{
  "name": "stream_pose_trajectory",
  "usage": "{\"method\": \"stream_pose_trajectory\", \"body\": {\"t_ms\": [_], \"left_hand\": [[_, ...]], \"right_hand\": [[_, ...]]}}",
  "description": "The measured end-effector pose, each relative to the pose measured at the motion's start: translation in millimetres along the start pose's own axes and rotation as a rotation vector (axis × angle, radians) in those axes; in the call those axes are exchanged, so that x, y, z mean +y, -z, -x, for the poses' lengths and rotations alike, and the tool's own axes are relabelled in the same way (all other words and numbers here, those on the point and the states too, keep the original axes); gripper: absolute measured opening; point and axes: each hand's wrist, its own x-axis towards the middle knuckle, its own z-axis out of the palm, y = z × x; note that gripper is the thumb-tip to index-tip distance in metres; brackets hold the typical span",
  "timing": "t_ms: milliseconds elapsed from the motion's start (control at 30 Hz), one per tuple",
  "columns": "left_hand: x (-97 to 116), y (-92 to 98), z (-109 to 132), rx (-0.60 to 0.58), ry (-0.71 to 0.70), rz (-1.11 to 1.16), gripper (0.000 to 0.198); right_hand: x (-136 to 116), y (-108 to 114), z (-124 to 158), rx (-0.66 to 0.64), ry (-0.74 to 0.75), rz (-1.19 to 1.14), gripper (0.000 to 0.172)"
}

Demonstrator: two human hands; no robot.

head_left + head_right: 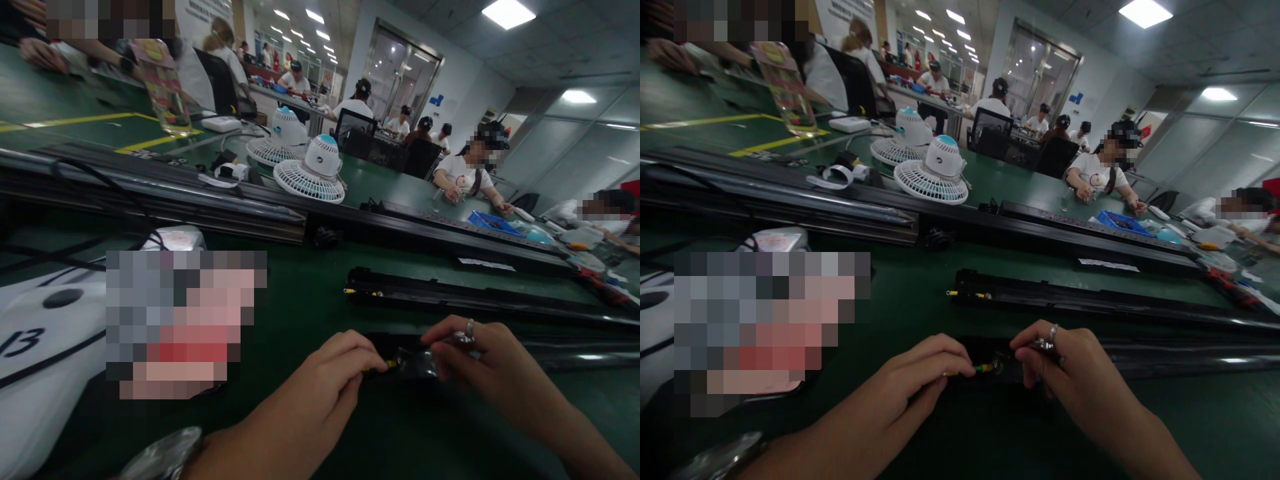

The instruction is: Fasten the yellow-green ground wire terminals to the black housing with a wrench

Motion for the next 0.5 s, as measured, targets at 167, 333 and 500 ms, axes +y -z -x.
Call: {"method": "stream_pose_trajectory", "body": {"t_ms": [167, 333, 500], "left_hand": [[0.4, -0.6, 0.0, -0.016, 0.0, 0.003, 0.038], [0.5, -0.8, -0.2, -0.021, -0.002, -0.011, 0.038], [0.9, 0.1, -0.4, -0.015, -0.001, -0.006, 0.038]], "right_hand": [[2.5, 2.0, -0.4, -0.002, -0.038, -0.104, 0.022], [1.5, -0.1, 0.3, 0.072, -0.006, -0.188, 0.024], [0.6, -2.2, 1.3, 0.095, 0.01, -0.24, 0.027]]}}
